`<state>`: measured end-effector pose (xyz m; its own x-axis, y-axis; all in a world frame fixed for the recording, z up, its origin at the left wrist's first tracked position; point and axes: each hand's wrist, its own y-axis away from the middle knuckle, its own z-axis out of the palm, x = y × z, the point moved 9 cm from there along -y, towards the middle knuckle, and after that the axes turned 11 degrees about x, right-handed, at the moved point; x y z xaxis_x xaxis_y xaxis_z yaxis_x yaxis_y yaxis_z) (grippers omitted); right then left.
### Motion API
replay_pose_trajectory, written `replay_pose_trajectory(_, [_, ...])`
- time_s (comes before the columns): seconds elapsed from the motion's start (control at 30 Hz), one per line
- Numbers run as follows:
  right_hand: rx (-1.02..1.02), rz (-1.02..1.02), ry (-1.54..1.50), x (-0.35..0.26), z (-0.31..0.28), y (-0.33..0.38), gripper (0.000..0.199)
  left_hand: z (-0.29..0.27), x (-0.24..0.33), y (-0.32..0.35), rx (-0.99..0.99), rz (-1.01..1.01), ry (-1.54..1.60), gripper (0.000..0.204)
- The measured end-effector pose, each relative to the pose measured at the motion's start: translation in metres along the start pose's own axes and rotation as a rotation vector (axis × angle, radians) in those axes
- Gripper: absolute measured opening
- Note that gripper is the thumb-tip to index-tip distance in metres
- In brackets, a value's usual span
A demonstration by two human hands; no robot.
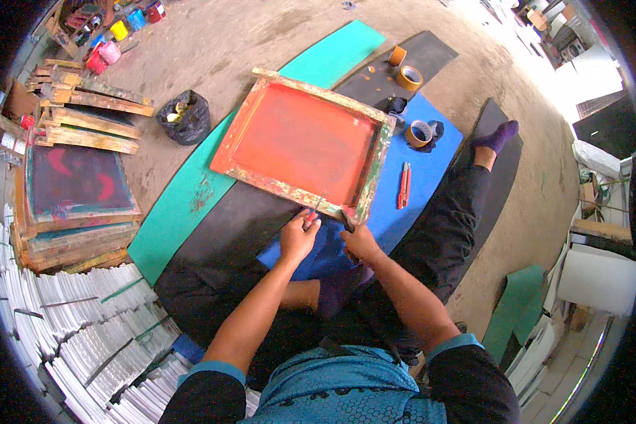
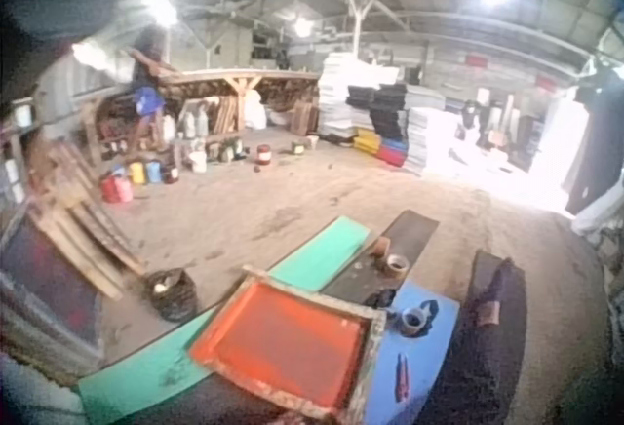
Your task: The person scrapes the edges of a red screen printing frame using a small metal tool while seated on the floor. The person holds the frame steady with one hand and removes material from the frame's perimeter with the other.
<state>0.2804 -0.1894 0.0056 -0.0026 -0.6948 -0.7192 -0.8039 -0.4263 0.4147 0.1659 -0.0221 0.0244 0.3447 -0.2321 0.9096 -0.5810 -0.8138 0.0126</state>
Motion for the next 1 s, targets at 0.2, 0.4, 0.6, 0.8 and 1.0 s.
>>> replay_pose_trajectory(0.2, [0.150, 0.089, 0.127, 0.011, 0.006, 0.012, 0.034, -0.003, 0.009, -0.001, -0.033, -0.041, -0.085, 0.036])
replay_pose_trajectory(0.4, [0.251, 0.059, 0.192, -0.035, -0.003, 0.035, 0.036, -0.002, -0.013, -0.003, 0.026, -0.044, 0.020, 0.034])
replay_pose_trajectory(0.6, [0.114, -0.115, 0.240, -0.061, 0.030, 0.044, 0.033, -0.021, 0.000, 0.003, -0.140, -0.614, 0.504, 0.029])
replay_pose_trajectory(0.8, [-0.015, -0.337, 0.228, -0.122, 0.081, 0.059, 0.033, -0.085, -0.029, -0.018, -0.070, -0.677, 0.538, 0.026])
replay_pose_trajectory(1.0, [-0.204, -0.502, 0.193, -0.146, 0.140, 0.051, 0.034, -0.140, -0.051, -0.032, -0.007, -0.780, 0.530, 0.024])
